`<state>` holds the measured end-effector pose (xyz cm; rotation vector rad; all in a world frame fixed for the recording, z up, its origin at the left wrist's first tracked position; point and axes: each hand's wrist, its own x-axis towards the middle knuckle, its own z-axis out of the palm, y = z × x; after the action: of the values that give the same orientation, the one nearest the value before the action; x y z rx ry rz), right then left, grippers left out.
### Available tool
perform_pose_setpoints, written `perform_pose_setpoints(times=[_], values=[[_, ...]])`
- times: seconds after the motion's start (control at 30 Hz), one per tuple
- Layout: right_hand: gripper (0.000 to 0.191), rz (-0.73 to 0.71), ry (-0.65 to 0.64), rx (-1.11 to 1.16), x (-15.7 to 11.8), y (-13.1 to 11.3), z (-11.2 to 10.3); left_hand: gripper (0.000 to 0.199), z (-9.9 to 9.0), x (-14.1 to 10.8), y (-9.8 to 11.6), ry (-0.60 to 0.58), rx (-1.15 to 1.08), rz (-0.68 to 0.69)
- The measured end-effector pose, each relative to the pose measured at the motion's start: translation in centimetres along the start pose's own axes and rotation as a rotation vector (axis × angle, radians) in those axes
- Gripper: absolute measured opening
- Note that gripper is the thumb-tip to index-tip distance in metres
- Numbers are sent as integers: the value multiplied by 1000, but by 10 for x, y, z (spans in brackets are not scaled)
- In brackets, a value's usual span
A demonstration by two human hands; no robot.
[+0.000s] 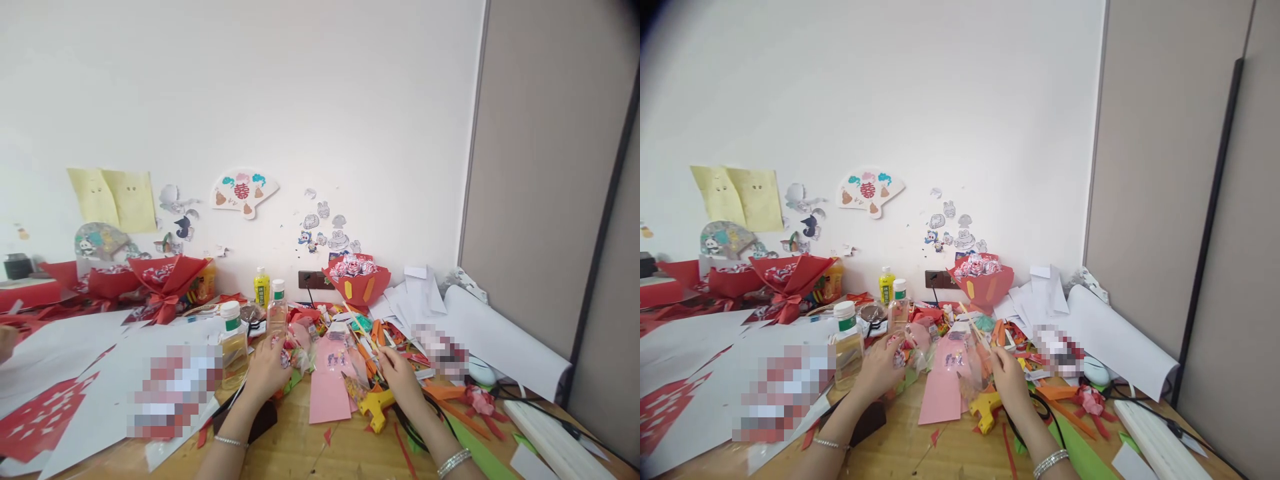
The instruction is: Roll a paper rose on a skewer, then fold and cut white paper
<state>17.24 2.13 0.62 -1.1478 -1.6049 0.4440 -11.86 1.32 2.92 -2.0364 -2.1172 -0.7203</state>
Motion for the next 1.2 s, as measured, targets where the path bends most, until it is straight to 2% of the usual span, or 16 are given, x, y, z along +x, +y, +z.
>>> perform_pose_setpoints(times=[0.1, 0.23, 0.4, 0.67, 0.87, 1.07, 1.2], values=[[37, 12, 14, 22, 2, 5, 0, 41, -4, 4, 14, 77, 76, 10], [35, 21, 10, 21, 2, 0, 0, 51, -5, 23, 30, 14, 58, -106], [37, 7, 23, 31, 0, -8, -1, 31, -2, 49, 38, 3, 19, -110], [40, 19, 141, 84, 0, -11, -1, 31, -33, 63, 54, 195, -218, -81], [36, 37, 103, 73, 1, -12, 0, 26, -47, 73, 66, 298, -413, -85], [32, 95, 68, -79, 3, 4, 3, 31, -63, 89, 63, 350, -600, -212], [30, 130, 13, -155, 3, 12, 6, 52, -69, 99, 62, 323, -718, -329]])
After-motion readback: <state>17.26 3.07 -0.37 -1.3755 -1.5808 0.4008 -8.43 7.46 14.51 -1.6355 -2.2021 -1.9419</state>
